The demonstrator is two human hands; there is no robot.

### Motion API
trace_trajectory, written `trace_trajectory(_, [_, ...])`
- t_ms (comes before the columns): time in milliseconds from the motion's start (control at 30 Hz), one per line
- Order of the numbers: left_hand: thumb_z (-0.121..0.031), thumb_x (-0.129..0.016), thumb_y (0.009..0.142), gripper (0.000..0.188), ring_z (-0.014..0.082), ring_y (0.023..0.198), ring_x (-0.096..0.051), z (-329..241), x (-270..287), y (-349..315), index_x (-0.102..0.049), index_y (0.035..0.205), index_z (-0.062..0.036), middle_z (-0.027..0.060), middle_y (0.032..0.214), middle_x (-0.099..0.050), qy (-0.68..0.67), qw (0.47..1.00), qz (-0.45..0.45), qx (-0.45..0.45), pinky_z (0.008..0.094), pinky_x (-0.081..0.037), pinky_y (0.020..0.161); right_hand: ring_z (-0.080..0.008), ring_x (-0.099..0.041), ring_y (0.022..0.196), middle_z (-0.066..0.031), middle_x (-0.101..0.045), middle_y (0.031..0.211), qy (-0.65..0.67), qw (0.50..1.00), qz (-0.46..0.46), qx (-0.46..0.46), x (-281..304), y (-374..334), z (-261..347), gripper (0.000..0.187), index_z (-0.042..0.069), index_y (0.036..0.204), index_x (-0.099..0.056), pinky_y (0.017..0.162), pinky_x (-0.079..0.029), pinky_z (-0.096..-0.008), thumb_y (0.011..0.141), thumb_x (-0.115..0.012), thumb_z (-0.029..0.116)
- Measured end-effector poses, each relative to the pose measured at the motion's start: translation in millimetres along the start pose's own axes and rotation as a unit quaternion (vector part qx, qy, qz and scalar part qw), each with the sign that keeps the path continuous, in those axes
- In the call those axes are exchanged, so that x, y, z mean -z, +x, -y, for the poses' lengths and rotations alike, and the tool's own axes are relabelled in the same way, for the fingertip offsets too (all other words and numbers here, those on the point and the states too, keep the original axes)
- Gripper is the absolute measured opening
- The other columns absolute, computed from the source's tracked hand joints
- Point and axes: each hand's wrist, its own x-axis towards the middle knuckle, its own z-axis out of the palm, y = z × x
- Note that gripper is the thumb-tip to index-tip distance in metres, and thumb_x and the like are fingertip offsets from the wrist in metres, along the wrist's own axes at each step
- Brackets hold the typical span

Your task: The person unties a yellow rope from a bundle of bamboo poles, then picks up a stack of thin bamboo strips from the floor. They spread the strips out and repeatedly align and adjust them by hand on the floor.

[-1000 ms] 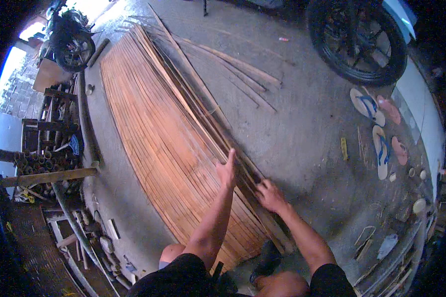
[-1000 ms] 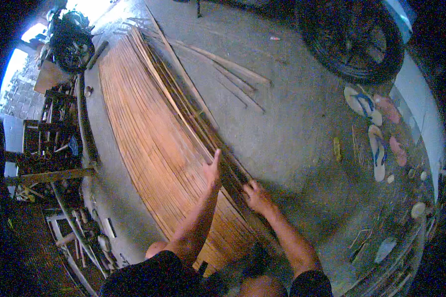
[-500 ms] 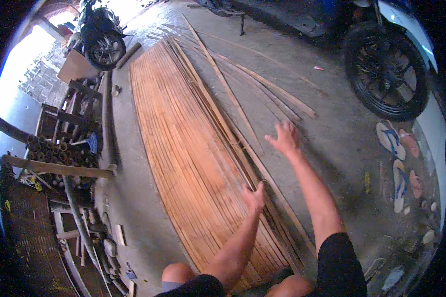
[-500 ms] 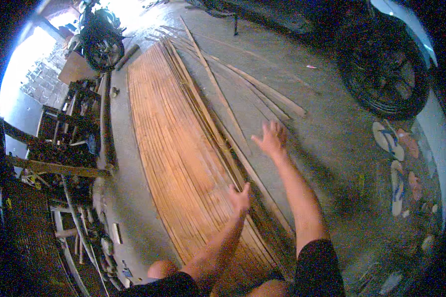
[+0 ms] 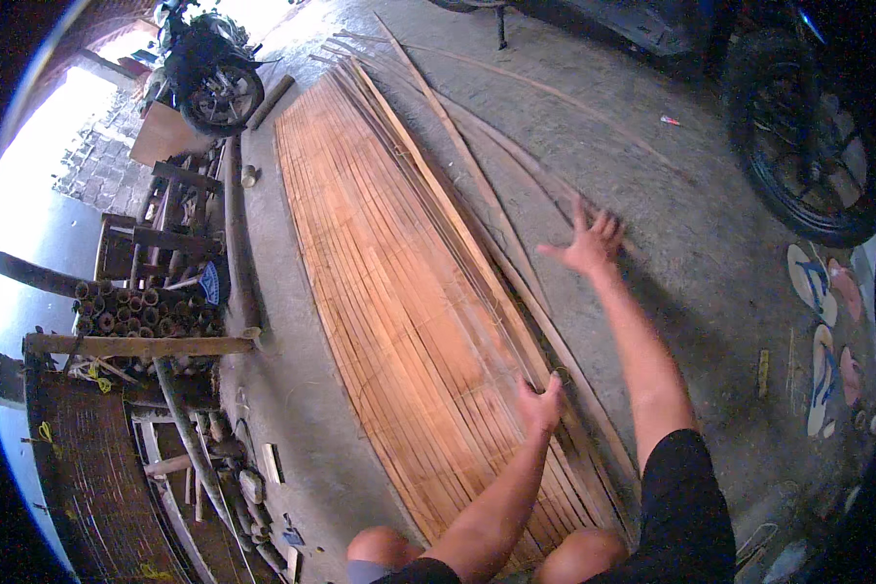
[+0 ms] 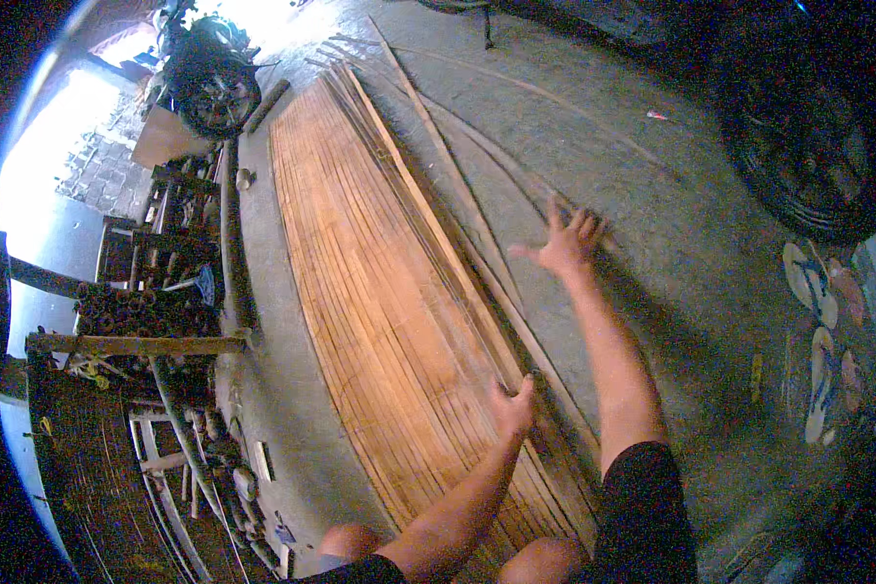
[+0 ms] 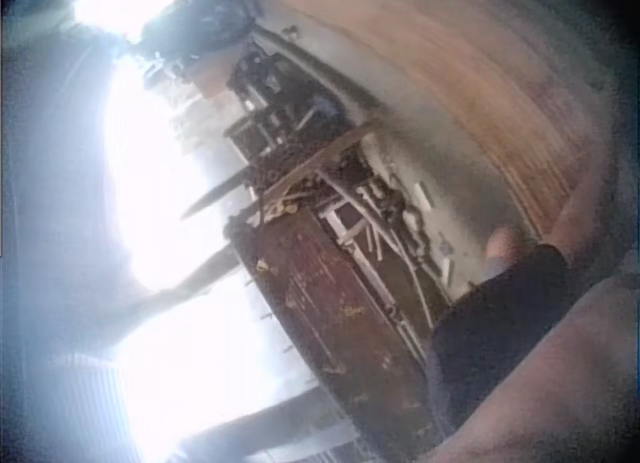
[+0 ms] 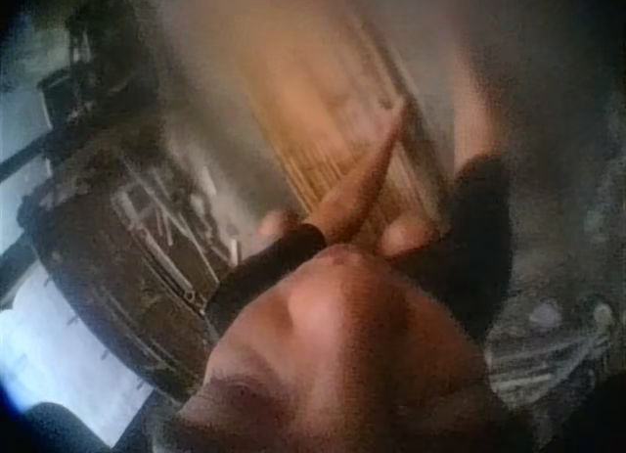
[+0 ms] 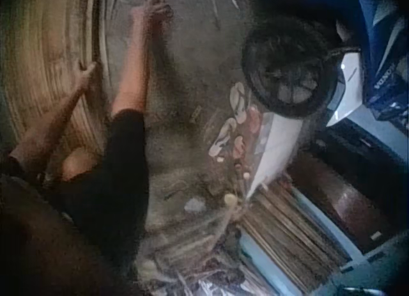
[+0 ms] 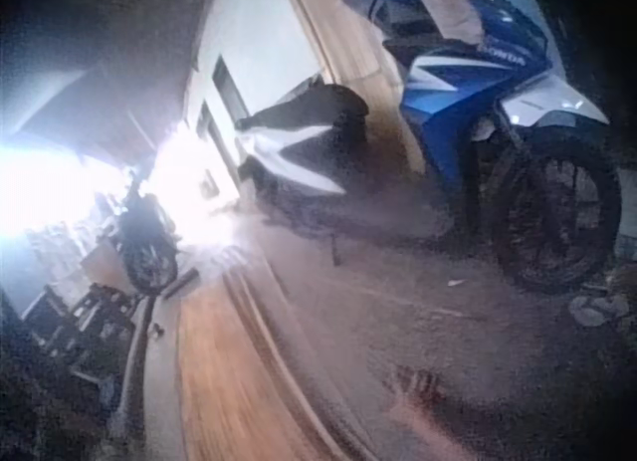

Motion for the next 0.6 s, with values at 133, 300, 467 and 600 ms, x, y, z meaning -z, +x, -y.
trace_trajectory(133, [-0.024, -0.077, 0.087, 0.052, 0.0251, 0.096, -0.069, 7, 4, 12, -0.054, 0.125, 0.0030, 0.0174, 0.107, -0.071, 0.005, 1.000, -0.006, -0.007, 0.0368, -0.054, 0.087, -0.0538, -0.017, 0.148, -0.0371, -0.018, 0.159, -0.045, 0.998, 0.020, 0.027, -9, -37, 55, 0.134, 0.025, 0.163, -0.003, 0.116, -0.007, -0.0712, 0.063, -0.065, 0.088])
trace_trajectory(300, [-0.025, -0.078, 0.086, 0.054, 0.0260, 0.094, -0.070, 13, 0, 10, -0.054, 0.125, 0.0046, 0.0179, 0.106, -0.072, 0.005, 0.999, -0.031, -0.008, 0.0374, -0.054, 0.086, -0.0496, -0.023, 0.146, -0.0317, -0.024, 0.158, 0.023, 0.999, 0.048, 0.006, -17, -32, 63, 0.115, 0.023, 0.162, -0.017, 0.115, -0.020, -0.0681, 0.073, -0.080, 0.061])
trace_trajectory(467, [-0.025, -0.078, 0.084, 0.055, 0.0261, 0.092, -0.070, 19, 2, 17, -0.055, 0.124, 0.0048, 0.0195, 0.105, -0.072, 0.016, 1.000, 0.003, -0.007, 0.0382, -0.055, 0.084, -0.0482, -0.030, 0.141, -0.0290, -0.035, 0.150, 0.051, 0.998, -0.017, 0.015, -23, -6, 44, 0.112, 0.021, 0.160, -0.024, 0.113, -0.028, -0.0611, 0.073, -0.080, 0.061])
trace_trajectory(600, [-0.025, -0.079, 0.084, 0.055, 0.0264, 0.093, -0.071, 5, 9, 8, -0.055, 0.123, 0.0042, 0.0201, 0.105, -0.072, 0.050, 0.998, -0.016, -0.020, 0.0383, -0.055, 0.084, -0.0491, -0.027, 0.142, -0.0317, -0.031, 0.152, 0.045, 0.999, 0.012, 0.023, -17, -39, 65, 0.119, 0.017, 0.161, -0.019, 0.114, -0.026, -0.0629, 0.071, -0.081, 0.063])
